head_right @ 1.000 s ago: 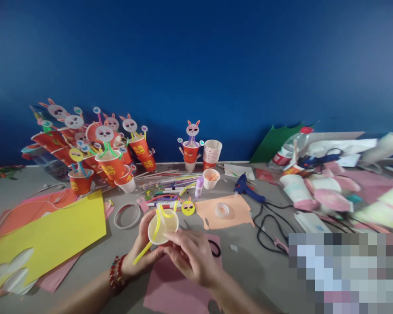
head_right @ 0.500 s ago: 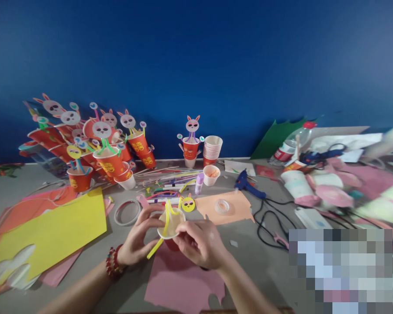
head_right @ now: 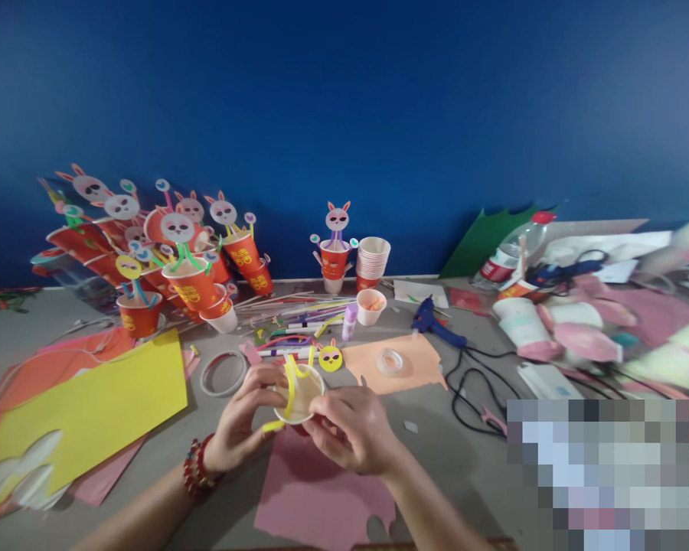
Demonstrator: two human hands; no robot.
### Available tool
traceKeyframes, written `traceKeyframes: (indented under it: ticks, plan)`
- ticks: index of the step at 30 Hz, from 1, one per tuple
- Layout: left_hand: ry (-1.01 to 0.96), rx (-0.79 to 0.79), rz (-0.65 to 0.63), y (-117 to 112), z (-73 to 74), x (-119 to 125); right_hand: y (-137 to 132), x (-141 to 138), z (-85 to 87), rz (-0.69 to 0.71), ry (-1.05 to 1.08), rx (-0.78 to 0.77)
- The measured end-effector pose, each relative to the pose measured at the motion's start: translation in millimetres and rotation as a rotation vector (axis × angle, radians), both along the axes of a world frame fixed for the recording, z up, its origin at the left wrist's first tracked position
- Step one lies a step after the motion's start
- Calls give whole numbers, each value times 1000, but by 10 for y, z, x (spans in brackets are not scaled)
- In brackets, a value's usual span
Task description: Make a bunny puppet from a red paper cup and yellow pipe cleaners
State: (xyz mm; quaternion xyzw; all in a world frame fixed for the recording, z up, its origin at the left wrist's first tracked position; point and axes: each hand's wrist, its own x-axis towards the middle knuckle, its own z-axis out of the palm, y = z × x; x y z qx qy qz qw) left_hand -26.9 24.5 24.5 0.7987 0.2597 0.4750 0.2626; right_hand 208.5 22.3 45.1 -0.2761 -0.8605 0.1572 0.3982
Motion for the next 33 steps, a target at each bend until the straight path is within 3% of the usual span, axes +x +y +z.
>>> traceKeyframes:
  ticks: [11,18,26,33]
  plan:
    - [44,39,124,-40,-20,-3,17,-6,-23,3,40,-24]
    - [-83,-87,17,-38,-29,26,11,-3,-30,-3,27,-36]
    - [-94,12,-48,-32,-42,29,2,15,-52,4,49,66]
    - [-57,98,-72,-29,-63,2,-1,-24,-83,-5,137,22]
